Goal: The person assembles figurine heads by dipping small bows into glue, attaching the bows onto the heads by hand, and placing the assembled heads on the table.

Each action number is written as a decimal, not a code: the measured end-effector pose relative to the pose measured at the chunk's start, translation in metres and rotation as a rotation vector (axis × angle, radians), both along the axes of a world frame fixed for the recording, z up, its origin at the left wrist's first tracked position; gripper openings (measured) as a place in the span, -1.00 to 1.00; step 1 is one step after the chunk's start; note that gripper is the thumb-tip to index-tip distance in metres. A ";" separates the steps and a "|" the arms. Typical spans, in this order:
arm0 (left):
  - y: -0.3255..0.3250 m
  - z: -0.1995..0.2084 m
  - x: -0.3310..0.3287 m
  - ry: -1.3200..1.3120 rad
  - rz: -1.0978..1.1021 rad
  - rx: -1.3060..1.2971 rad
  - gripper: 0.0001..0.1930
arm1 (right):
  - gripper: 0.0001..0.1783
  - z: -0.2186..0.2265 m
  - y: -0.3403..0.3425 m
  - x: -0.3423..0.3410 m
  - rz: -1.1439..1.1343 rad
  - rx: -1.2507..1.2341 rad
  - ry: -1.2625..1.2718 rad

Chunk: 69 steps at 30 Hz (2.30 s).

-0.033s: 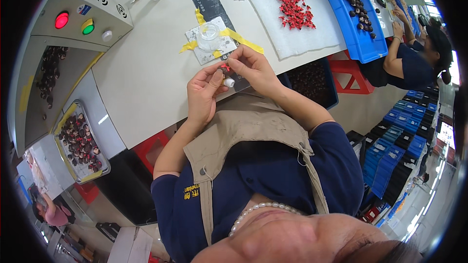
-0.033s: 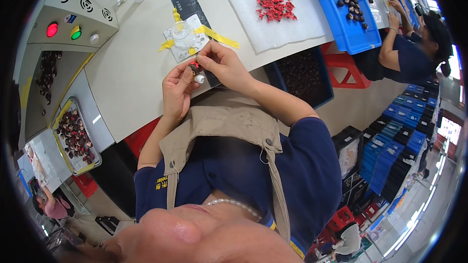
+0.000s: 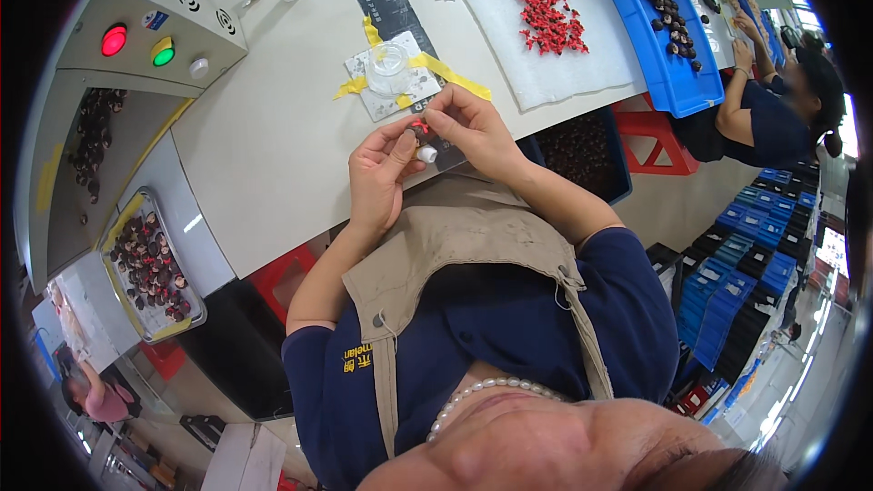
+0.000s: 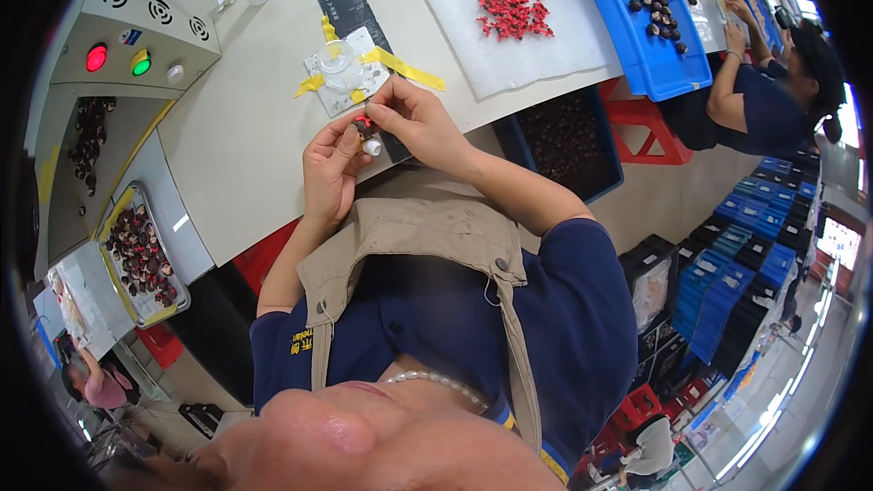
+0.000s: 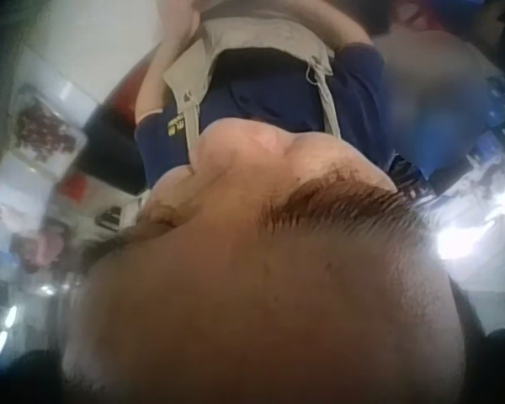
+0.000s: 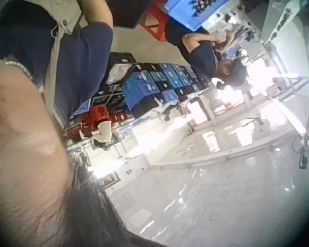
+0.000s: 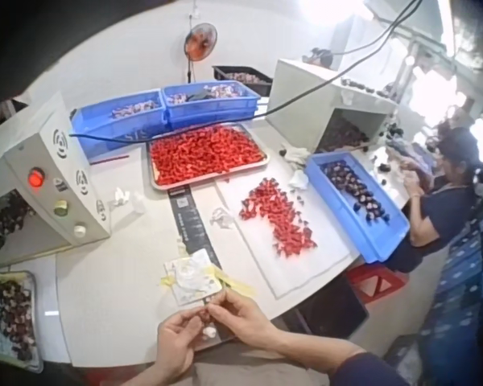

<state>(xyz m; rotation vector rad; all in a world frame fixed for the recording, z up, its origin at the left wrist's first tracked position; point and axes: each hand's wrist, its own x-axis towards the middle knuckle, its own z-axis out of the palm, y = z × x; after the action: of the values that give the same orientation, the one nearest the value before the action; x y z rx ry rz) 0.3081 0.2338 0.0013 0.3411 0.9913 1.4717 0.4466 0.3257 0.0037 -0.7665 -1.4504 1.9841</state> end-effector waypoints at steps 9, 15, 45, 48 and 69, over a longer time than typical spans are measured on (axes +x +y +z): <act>0.004 -0.002 -0.001 -0.081 -0.050 0.017 -0.72 | -0.89 -0.001 0.000 0.007 -0.017 0.018 0.024; -0.003 -0.004 -0.011 -0.074 0.013 0.020 -0.66 | -0.89 0.019 0.051 0.014 -0.189 0.567 -0.271; -0.004 -0.013 0.006 -0.003 0.130 0.063 -0.72 | -0.85 0.027 0.005 0.003 -0.009 0.497 -0.270; -0.008 -0.011 0.008 -0.033 0.111 0.087 -0.72 | -0.86 0.032 0.009 0.014 0.104 0.553 -0.422; -0.005 -0.012 -0.011 -0.429 -0.081 0.153 -0.62 | -0.85 0.038 0.048 0.015 -0.285 0.506 -0.271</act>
<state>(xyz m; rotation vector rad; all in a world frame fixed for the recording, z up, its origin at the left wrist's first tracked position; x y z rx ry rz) 0.2969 0.2286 -0.0102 0.1611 0.5182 1.4703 0.4619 0.3733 0.0421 -0.9651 -1.7833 1.2592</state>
